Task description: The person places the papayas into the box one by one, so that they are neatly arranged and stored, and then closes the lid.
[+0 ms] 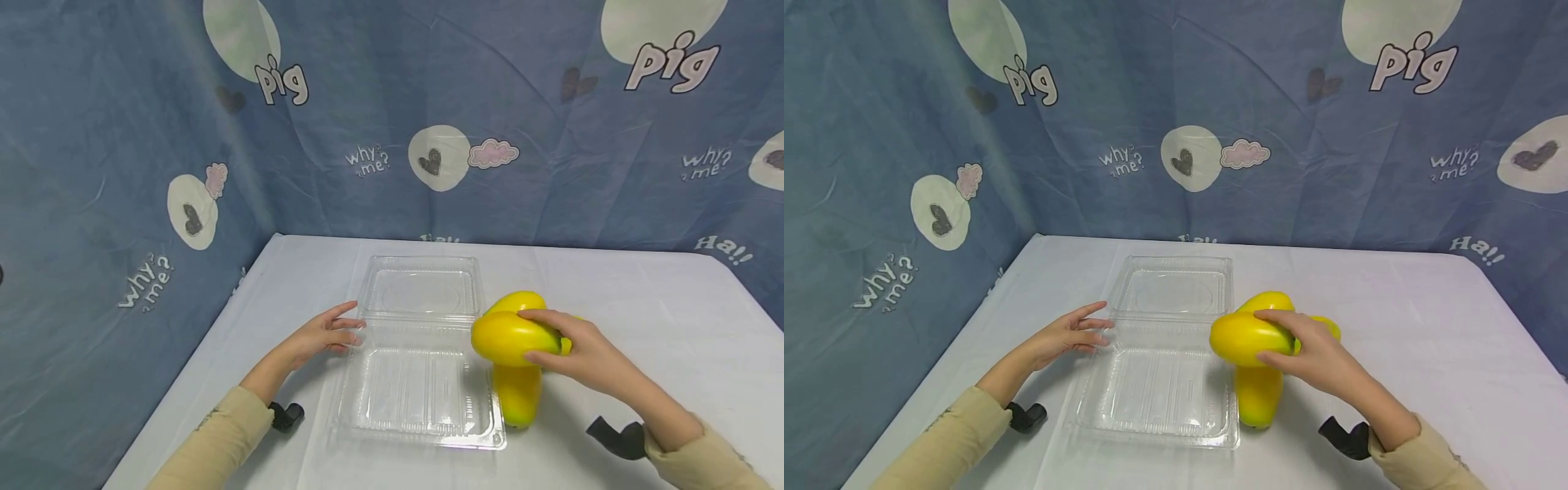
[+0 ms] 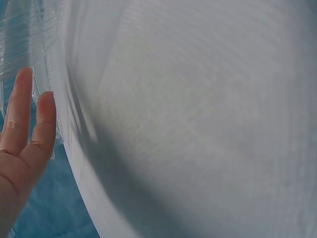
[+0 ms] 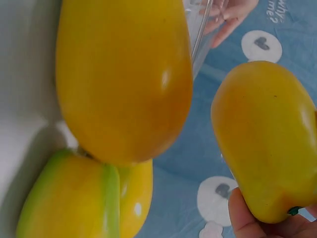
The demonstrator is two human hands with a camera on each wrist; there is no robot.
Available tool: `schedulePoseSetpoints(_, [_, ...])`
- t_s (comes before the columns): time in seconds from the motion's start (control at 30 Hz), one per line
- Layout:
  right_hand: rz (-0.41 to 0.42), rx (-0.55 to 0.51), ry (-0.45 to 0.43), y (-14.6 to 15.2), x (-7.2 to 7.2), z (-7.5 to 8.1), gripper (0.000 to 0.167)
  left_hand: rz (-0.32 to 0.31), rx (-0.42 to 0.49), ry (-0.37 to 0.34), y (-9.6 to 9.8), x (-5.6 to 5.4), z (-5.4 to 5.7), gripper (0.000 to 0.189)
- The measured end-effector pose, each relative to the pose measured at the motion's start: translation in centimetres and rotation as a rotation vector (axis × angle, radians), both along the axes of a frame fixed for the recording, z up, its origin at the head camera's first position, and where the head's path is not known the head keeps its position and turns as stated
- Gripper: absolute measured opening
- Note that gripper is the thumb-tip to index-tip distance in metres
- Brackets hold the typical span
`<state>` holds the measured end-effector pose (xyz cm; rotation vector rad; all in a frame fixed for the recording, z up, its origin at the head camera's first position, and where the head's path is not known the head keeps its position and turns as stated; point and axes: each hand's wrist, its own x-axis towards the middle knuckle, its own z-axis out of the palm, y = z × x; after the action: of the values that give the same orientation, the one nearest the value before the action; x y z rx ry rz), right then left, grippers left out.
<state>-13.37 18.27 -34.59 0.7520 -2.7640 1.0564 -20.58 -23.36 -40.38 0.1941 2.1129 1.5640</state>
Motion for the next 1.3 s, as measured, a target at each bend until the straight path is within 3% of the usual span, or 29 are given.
schedulePoseSetpoints(0.53, [0.034, 0.035, -0.004, -3.7, -0.7, -0.8, 0.047, -0.012, -0.006, 0.01, 0.0, -0.1, 0.2, 0.074])
schedulePoseSetpoints(1.07, [0.056, 0.162, 0.026, -6.8, -0.5, -2.3, 0.037, -0.002, -0.015, 0.007, 0.0, -0.2, 0.0, 0.072])
schedulePoseSetpoints(1.3, [0.065, 0.241, 0.093, -7.7, -0.4, -2.9, 0.036, -0.006, -0.004, 0.003, 0.0, -0.2, -0.2, 0.072])
